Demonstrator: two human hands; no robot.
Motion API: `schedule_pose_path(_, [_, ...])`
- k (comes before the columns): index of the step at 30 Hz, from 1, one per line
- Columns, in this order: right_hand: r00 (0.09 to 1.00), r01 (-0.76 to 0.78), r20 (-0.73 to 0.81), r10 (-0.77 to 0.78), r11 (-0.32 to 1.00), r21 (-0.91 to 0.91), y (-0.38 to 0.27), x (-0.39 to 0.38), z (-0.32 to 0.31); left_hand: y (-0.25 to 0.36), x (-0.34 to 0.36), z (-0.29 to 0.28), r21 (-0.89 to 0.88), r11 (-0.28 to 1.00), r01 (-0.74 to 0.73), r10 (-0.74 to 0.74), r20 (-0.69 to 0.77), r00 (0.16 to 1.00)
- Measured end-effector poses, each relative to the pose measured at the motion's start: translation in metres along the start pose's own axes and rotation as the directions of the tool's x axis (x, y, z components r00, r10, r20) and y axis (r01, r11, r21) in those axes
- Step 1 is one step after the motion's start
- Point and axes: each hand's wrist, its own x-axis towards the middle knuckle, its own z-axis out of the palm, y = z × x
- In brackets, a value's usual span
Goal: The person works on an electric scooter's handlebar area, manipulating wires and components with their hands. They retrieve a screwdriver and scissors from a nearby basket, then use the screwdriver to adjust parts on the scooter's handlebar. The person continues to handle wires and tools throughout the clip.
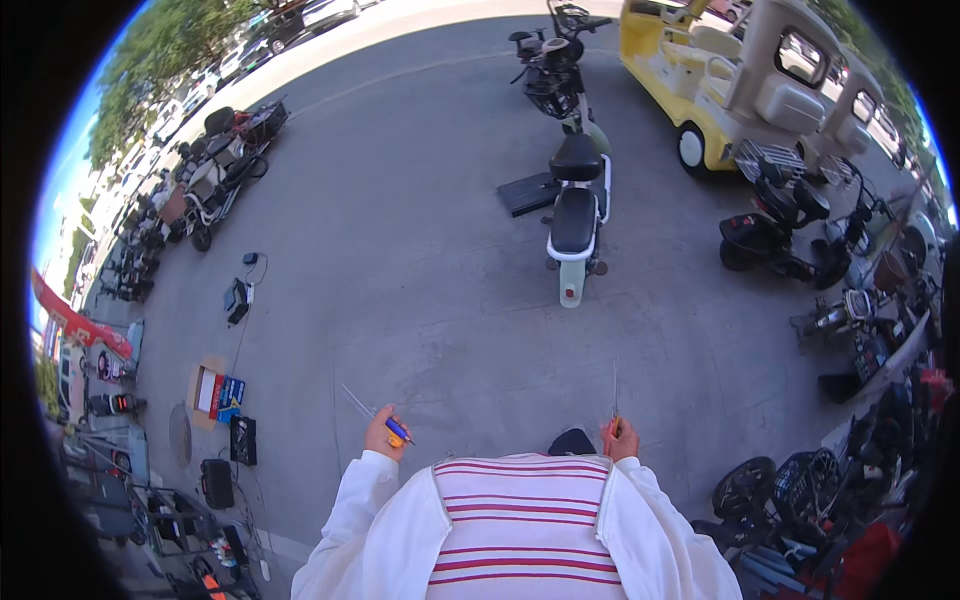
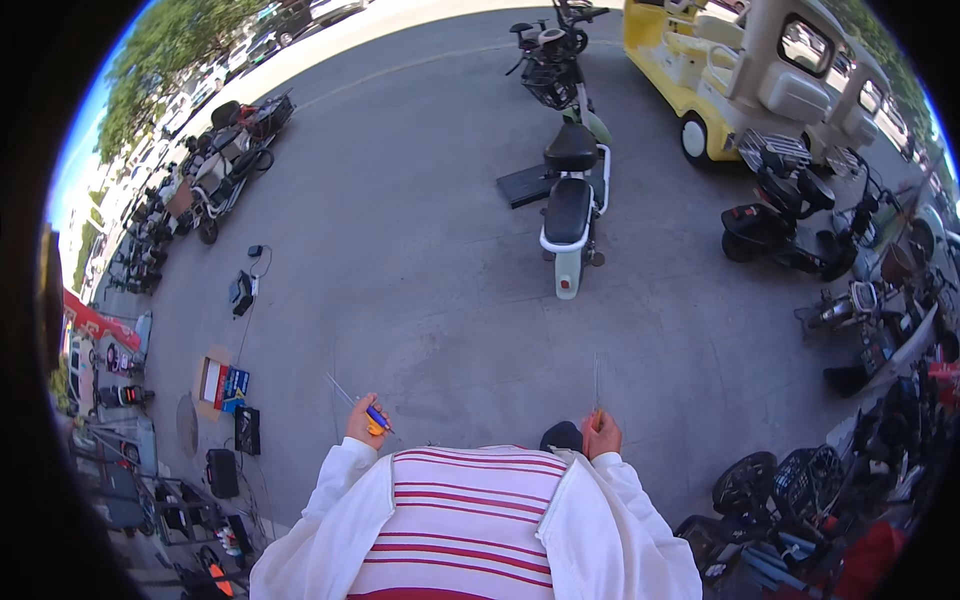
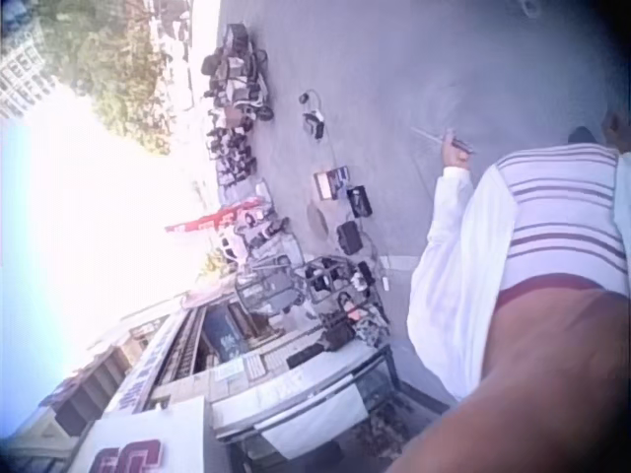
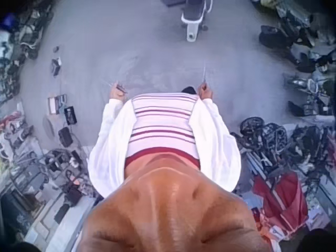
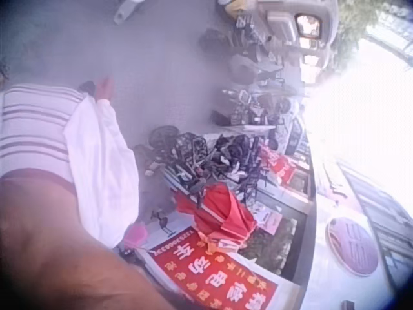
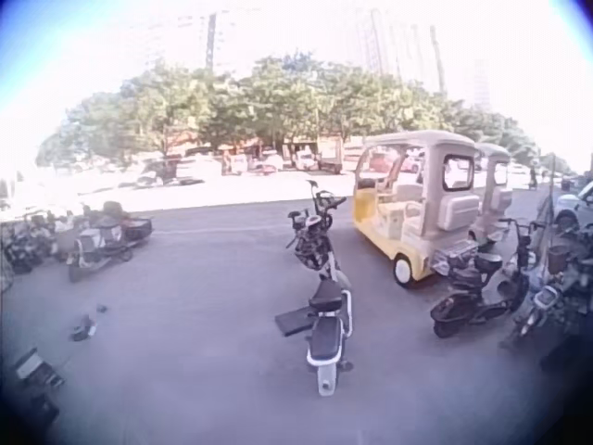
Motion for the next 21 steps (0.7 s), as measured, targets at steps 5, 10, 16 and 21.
schedule_pose_path(5, [0.974, 0.050, 0.218, -0.065, 0.996, 0.078, -0.059, 0.074, 0.073, 0.057, 0.039, 0.031, -0.224, 0.968, -0.113, 0.102, -0.060, 0.993])
schedule_pose_path(10, [0.826, 0.195, 0.508, -0.244, 0.970, 0.148, -0.122, 0.194, 0.181, 0.124, 0.047, 0.051, -0.357, 0.911, -0.207, 0.221, -0.002, 0.975])
schedule_pose_path(16, [0.256, 0.466, 0.859, -0.442, 0.836, 0.291, -0.411, 0.220, 0.371, 0.197, -0.010, 0.014, -0.452, 0.761, -0.464, 0.377, -0.275, 0.885])
schedule_pose_path(21, [-0.266, 0.362, 0.862, -0.431, 0.784, 0.504, -0.593, 0.086, 0.487, 0.211, -0.037, -0.045, -0.560, 0.554, -0.615, 0.457, -0.413, 0.788])
